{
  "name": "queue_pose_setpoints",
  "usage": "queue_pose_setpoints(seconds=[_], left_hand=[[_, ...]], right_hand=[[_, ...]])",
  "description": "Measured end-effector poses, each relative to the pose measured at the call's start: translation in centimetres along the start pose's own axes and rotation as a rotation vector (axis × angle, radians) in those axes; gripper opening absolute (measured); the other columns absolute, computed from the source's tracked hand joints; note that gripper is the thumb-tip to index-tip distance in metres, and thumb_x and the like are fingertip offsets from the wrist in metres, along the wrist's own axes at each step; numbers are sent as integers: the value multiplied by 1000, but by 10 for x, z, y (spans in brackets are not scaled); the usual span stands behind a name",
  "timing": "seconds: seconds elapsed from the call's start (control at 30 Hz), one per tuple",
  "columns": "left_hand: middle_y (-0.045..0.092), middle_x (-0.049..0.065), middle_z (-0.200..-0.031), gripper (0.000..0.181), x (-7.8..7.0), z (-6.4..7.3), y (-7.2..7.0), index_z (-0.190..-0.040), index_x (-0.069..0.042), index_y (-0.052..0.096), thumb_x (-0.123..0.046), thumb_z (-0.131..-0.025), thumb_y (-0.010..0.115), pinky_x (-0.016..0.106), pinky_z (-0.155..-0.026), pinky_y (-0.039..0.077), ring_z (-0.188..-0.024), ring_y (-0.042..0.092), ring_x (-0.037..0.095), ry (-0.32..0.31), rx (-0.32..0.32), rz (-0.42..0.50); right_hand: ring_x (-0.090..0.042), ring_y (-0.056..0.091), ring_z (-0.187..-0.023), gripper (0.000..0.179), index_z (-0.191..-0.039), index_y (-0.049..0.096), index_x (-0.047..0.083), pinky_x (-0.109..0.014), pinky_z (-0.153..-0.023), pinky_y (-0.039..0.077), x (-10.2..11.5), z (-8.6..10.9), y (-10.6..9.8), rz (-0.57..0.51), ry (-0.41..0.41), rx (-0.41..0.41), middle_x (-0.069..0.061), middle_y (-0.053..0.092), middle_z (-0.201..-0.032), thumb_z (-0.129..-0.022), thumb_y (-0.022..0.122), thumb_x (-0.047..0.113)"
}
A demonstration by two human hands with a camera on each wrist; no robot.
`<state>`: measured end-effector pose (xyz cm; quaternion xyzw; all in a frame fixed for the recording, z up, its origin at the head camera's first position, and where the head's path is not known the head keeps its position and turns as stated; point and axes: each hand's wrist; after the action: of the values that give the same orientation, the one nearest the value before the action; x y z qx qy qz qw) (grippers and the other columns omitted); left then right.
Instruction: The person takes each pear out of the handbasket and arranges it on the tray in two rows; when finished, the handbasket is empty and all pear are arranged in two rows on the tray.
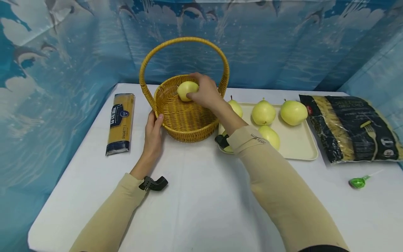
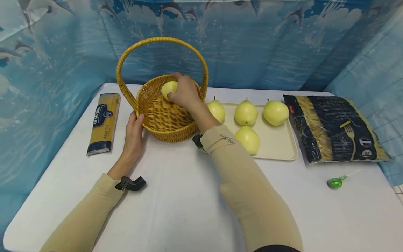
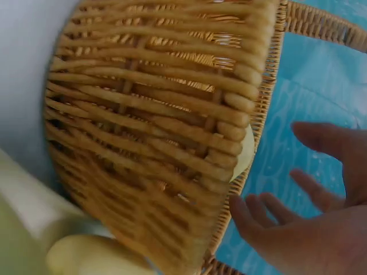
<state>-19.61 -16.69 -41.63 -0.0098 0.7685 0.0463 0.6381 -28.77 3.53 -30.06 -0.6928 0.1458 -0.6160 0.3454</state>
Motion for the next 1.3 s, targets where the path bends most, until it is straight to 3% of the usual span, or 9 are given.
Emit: queue_pose_setpoints(seconds=[0.1, 0.37, 0.57, 0.8, 0.97, 1.2, 1.3], left_hand=[[36, 19, -166, 64, 2, 0, 1, -166, -5, 24, -31, -112, 44, 42, -133, 20, -159, 29, 30, 6, -1, -2], [40, 12, -166, 67, 18, -6, 4, -167, -12, 27, -43, -111, 47, 38, -132, 24, -156, 35, 22, 30, -2, -24], [40, 11, -166, 68, 18, -5, 3, -167, -12, 27, -45, -111, 46, 37, -132, 25, -156, 36, 21, 30, -7, -26], [41, 11, -165, 66, 15, -4, -9, -167, -13, 28, -44, -111, 45, 38, -132, 23, -156, 34, 20, 34, -22, -82], [41, 12, -165, 66, 17, -5, -15, -167, -12, 26, -39, -111, 46, 39, -133, 22, -157, 33, 23, 40, -25, -37], [39, 12, -167, 66, 18, -7, -11, -167, -12, 26, -40, -111, 46, 37, -132, 23, -157, 34, 24, 29, -20, -25], [38, 13, -167, 66, 18, -8, -8, -167, -11, 25, -39, -111, 45, 37, -132, 23, -158, 33, 26, 24, -11, -18]], right_hand=[[-34, 50, -139, 69, -163, 41, 18, -47, -103, 51, 0, -9, 2, 41, -34, 63, -10, 40, -167, -100, 70, 14], [-34, 49, -139, 72, -164, 37, 15, -48, -104, 49, -12, -25, 4, 82, 5, 171, -13, 40, -165, -100, 69, 9], [-36, 40, -150, 81, -166, 35, 17, -53, -116, 44, -20, -30, 10, 135, -31, 177, -8, 32, -171, -96, 75, 9], [-38, 38, -151, 79, -162, 43, 16, -56, -119, 41, -16, -38, 19, 179, -77, 155, -13, 39, -166, -93, 80, 8], [-39, 39, -149, 76, -160, 46, 18, -57, -119, 40, -13, -41, 27, 225, -89, 152, -18, 41, -162, -92, 80, 9], [-36, 49, -142, 78, -158, 48, 17, -55, -116, 44, -19, -36, 34, 169, -88, 253, -13, 49, -159, -90, 85, 13], [-36, 48, -142, 79, -158, 50, 18, -55, -116, 42, -21, -32, 35, 171, -80, 242, -11, 52, -158, -88, 87, 16]])
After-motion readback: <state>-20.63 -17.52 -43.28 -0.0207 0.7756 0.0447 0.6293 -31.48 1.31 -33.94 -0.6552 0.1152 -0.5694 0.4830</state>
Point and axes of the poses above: each hand's wrist, its own z-axis away from the middle knuckle, its own y-axis out of the palm, x = y × z
